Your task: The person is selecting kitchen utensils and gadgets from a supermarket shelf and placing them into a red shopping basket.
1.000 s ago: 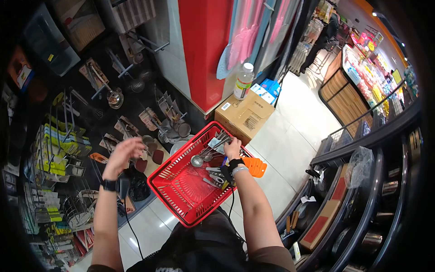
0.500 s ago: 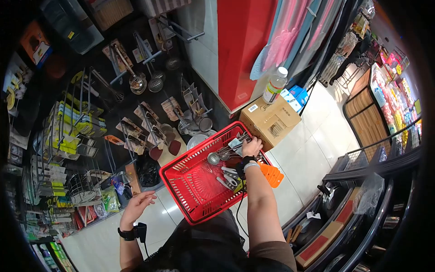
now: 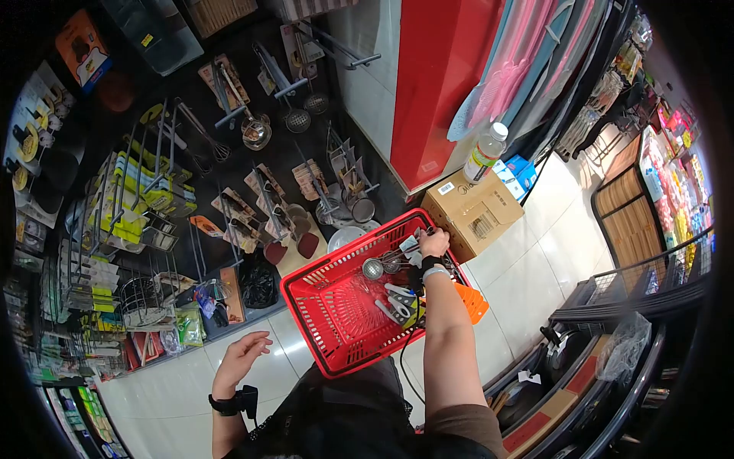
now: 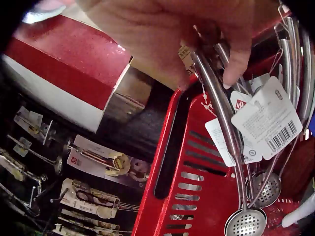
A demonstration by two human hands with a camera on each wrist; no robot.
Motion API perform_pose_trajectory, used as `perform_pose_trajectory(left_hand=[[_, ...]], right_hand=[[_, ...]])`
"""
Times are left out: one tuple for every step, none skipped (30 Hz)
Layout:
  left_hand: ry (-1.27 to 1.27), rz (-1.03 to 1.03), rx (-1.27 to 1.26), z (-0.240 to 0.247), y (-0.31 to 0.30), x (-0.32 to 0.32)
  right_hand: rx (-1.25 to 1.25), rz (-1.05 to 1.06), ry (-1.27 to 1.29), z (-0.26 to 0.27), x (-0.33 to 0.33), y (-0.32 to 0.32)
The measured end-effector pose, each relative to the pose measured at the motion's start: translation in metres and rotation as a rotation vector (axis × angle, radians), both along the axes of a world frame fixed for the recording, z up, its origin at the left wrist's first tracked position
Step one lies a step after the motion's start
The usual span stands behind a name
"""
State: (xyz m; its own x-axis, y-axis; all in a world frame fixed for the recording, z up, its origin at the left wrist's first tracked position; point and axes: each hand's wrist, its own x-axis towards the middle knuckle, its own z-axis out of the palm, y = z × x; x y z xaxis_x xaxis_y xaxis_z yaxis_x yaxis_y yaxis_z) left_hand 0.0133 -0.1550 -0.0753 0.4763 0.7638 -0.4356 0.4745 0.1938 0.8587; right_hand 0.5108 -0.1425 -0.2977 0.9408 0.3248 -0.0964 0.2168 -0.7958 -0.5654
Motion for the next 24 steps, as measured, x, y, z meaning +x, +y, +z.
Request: perform_pose_trajectory(left_hand=[[0.014,0.005,-0.003,0.001,0.0,0.0],[0.013,0.006,-0.004,-0.001,0.0,0.0],[-0.001,0.006,-0.003,-0.003,-0.001,-0.001],[-0.015,0.004,0.002,-0.004,-0.001,-0.001],[-0.015,0.004,0.001,-0.004,0.0,-0.001],[-0.01,-0.002,0.004,-0.004,0.0,-0.001],[-0.005,-0.009,0.009,-0.004,0.001,0.0],[-0.006,-0.009,0.008,-0.003,0.001,0.0],[0.015,-0.027,0.01,-0.001,0.002,0.0],[0.038,-0.044,0.015,0.001,0.003,0.0],[0.037,-0.044,0.014,0.002,0.004,0.0],[0.037,-0.033,0.007,0.002,0.005,-0.003],[0.04,-0.024,0.001,0.002,0.005,-0.004],[0.039,-0.024,-0.001,0.001,0.005,-0.006],[0.035,0.006,0.0,-0.003,0.005,-0.007],[0.036,0.035,0.005,-0.004,0.005,-0.01],[0.035,0.034,0.003,-0.006,0.004,-0.011],[0.036,0.032,0.004,-0.009,0.005,-0.011],[0.04,0.034,0.009,-0.01,0.005,-0.013],[0.039,0.031,0.006,-0.012,0.004,-0.014],[0.028,0.028,-0.005,-0.018,0.004,-0.012],[0.023,0.034,-0.01,-0.02,0.004,-0.013],[0.021,0.031,-0.011,-0.018,0.002,-0.011],[0.044,0.007,-0.001,-0.014,0.004,-0.006]], right_hand=[[0.053,0.013,-0.026,-0.009,0.005,0.001],[0.005,0.025,-0.161,-0.005,0.001,0.001],[0.001,0.026,-0.161,-0.002,-0.001,0.003],[-0.035,-0.018,-0.074,0.003,-0.001,0.007],[-0.071,-0.063,0.012,0.003,-0.001,0.009],[-0.119,-0.011,-0.063,0.003,-0.002,0.01],[-0.12,-0.011,-0.064,0.003,-0.002,0.01],[-0.099,-0.017,0.003,0.006,-0.003,0.009],[-0.081,-0.022,0.067,0.01,-0.003,0.007],[-0.121,-0.009,0.094,0.014,-0.003,0.004],[-0.121,-0.009,0.093,0.025,-0.007,-0.002],[-0.179,0.04,0.048,0.044,-0.016,-0.008],[-0.235,0.085,0.004,0.053,-0.021,-0.012],[-0.248,0.094,-0.009,0.039,-0.014,-0.013],[-0.254,0.093,-0.014,0.037,-0.016,-0.02],[-0.182,0.071,-0.182,0.034,-0.022,-0.027],[-0.109,0.049,-0.35,0.031,-0.025,-0.032],[0.144,-0.042,-0.416,0.041,-0.032,-0.033],[0.214,-0.057,-0.303,0.025,-0.031,-0.032],[0.344,-0.152,0.113,-0.017,-0.03,-0.031],[0.465,-0.255,0.523,-0.017,-0.034,-0.032],[0.571,-0.331,0.77,-0.016,-0.04,-0.036],[0.674,-0.406,1.018,0.013,-0.06,-0.034],[0.665,-0.437,1.121,-0.009,-0.064,-0.025]])
